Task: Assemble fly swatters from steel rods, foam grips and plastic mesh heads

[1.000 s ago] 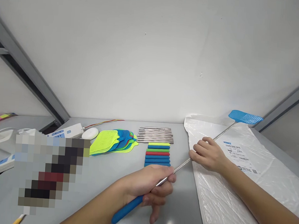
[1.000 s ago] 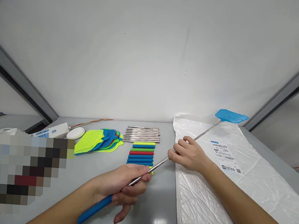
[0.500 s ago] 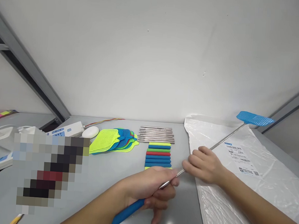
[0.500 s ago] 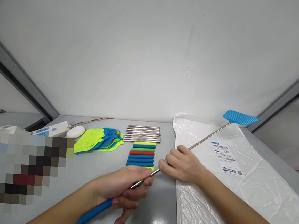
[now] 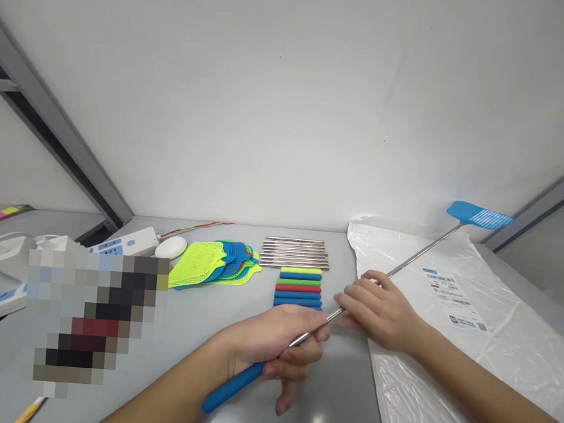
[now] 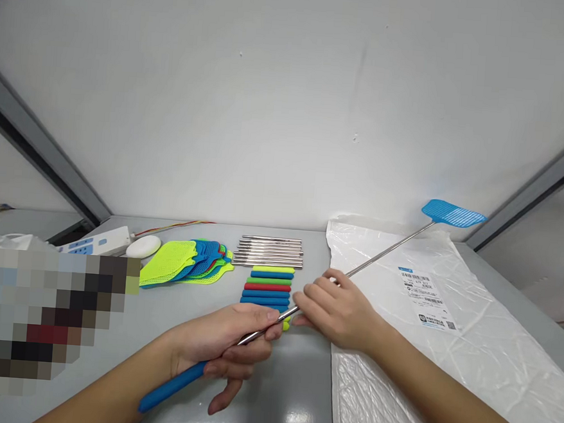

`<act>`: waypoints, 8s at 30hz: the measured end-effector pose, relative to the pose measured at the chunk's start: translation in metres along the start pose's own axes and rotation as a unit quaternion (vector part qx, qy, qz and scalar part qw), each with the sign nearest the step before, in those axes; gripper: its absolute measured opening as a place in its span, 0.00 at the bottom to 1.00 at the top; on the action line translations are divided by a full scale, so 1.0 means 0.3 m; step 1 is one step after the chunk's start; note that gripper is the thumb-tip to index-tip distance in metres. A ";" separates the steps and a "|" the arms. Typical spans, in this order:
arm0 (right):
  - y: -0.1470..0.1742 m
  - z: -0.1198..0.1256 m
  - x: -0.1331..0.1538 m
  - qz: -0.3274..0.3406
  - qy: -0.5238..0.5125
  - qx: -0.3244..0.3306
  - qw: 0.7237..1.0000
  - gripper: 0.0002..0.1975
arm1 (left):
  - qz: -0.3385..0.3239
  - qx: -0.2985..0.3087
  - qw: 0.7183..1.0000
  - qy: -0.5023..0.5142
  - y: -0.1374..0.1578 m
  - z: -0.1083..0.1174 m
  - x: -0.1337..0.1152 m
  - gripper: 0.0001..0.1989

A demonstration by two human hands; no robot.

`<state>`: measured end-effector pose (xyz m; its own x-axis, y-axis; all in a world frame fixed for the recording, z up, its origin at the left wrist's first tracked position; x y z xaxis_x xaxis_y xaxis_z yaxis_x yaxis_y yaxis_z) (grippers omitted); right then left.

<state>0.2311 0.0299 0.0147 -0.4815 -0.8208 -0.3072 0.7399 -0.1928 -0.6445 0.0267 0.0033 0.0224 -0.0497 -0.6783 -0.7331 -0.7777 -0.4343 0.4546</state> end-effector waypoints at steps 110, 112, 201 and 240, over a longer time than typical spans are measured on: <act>0.078 0.065 -0.054 -0.042 0.059 -0.039 0.997 0.08 | -0.384 -0.343 0.857 0.002 0.386 0.296 -0.201 0.30; 0.069 0.065 -0.042 -0.036 0.057 -0.036 0.997 0.08 | -0.370 -0.330 0.868 -0.008 0.351 0.283 -0.191 0.29; 0.011 0.055 0.004 -0.141 0.042 0.076 0.986 0.16 | -0.119 -0.268 0.886 -0.358 0.190 0.166 -0.094 0.21; 0.052 0.149 -0.146 -0.435 -0.029 -0.033 0.899 0.29 | -0.158 -0.258 0.879 -0.368 0.243 0.261 -0.124 0.16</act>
<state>0.2849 0.0388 0.0494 -0.8386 -0.4008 0.3689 0.0643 -0.7454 -0.6635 -0.0771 0.0434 0.0432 -0.4224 0.0090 -0.9064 -0.4469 -0.8720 0.1996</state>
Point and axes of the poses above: each hand's wrist, its own y-axis away from the middle knuckle, its own z-axis out of the back of the hand, x = y × z, the point moved 2 cm from there along -y, towards the middle knuckle, and after that the axes turned 6 degrees about -x, right-handed, at the moved point
